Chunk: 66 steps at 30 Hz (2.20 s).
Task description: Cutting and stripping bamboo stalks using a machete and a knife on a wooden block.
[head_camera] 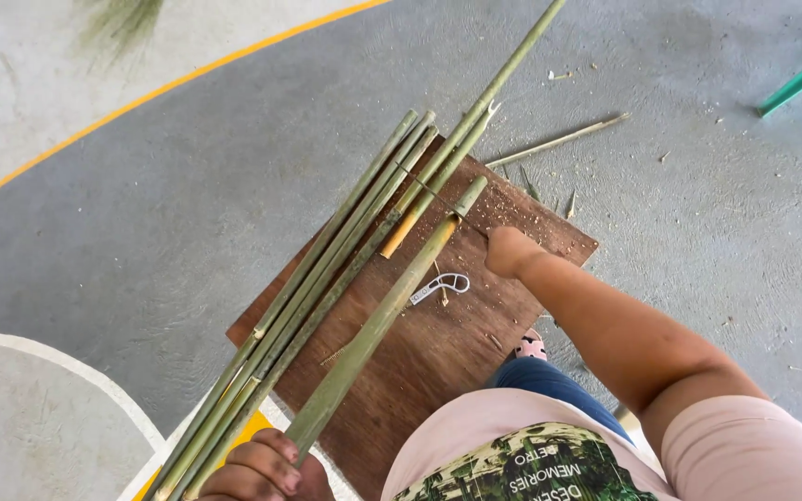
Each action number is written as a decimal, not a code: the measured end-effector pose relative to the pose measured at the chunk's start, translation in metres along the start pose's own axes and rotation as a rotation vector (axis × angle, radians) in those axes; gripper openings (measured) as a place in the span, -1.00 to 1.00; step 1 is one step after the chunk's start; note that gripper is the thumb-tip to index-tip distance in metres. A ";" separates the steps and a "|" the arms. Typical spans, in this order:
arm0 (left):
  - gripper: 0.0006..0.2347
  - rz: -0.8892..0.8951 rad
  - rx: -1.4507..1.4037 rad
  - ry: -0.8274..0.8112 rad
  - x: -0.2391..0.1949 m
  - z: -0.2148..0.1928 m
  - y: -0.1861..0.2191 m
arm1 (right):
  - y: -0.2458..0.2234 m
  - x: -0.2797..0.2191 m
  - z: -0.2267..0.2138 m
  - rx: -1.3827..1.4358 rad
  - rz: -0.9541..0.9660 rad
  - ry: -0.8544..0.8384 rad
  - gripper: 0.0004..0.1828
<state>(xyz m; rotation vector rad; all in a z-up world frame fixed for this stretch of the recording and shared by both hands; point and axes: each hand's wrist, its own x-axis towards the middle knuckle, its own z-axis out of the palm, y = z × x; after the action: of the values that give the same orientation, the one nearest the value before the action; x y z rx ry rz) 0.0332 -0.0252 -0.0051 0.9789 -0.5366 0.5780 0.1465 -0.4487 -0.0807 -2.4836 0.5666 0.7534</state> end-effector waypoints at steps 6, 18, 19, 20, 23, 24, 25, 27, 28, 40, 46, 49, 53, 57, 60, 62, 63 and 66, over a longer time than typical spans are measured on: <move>-0.72 0.099 -0.060 -0.090 0.008 0.014 -0.010 | -0.039 -0.070 -0.012 0.115 -0.026 -0.082 -0.71; -0.78 0.021 0.007 -0.056 -0.020 -0.104 -0.043 | -0.020 -0.052 0.029 0.207 -0.173 -0.052 -0.64; -0.76 -0.058 0.074 -0.094 -0.023 -0.125 -0.045 | 0.001 -0.020 0.031 0.274 -0.046 -0.029 -0.62; -0.76 -0.052 0.072 -0.094 -0.027 -0.135 -0.045 | 0.016 0.000 0.027 0.273 -0.050 -0.025 -0.62; -0.76 -0.155 0.775 -0.399 -0.033 -0.160 -0.052 | 0.047 0.045 0.022 0.101 0.080 0.026 -0.64; -0.83 -0.228 0.701 -0.268 -0.036 -0.162 -0.061 | 0.049 0.051 0.022 0.067 0.040 0.048 -0.63; -0.89 -0.309 0.629 -0.135 -0.044 -0.164 -0.064 | 0.051 0.054 0.027 0.029 0.001 0.061 -0.62; -0.93 -0.363 0.578 -0.045 -0.043 -0.144 -0.061 | 0.049 0.050 0.026 0.061 0.032 0.043 -0.64; -0.95 -0.413 0.527 0.046 -0.043 -0.134 -0.060 | 0.048 0.048 0.024 0.092 0.061 0.027 -0.65; -0.74 -0.015 0.535 -0.409 0.001 -0.065 -0.030 | 0.035 0.033 0.014 0.156 0.108 0.004 -0.68; -0.77 -0.106 0.565 -0.392 -0.004 -0.068 -0.038 | 0.021 0.017 0.007 0.210 0.114 -0.018 -0.66; -0.79 0.092 0.286 -0.147 -0.013 -0.056 -0.052 | -0.001 -0.011 0.003 0.215 0.057 -0.076 -0.64; -0.72 0.049 0.424 -0.322 -0.005 -0.056 -0.035 | -0.045 -0.096 0.004 0.212 -0.119 -0.078 -0.65; -0.73 -0.039 0.482 -0.301 -0.011 -0.059 -0.037 | -0.065 -0.155 0.026 0.011 -0.492 -0.066 -0.87; -0.74 0.024 0.397 -0.266 -0.014 -0.063 -0.050 | -0.053 -0.123 0.049 0.044 -0.509 -0.004 -0.89; -0.75 0.071 0.360 -0.238 -0.011 -0.058 -0.054 | -0.040 -0.083 0.053 0.087 -0.459 0.013 -0.89; -0.80 0.068 0.149 -0.071 -0.007 -0.052 -0.051 | -0.032 -0.063 0.050 0.193 -0.317 -0.011 -0.86; -0.77 0.024 -0.070 0.055 -0.003 -0.076 -0.049 | 0.010 0.021 0.042 0.219 -0.078 -0.029 -0.80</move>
<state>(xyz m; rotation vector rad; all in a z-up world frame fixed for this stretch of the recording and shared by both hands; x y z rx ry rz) 0.0759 0.0190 -0.0713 0.8890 -0.5166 0.6019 0.1406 -0.4390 -0.1277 -2.2761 0.5095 0.6587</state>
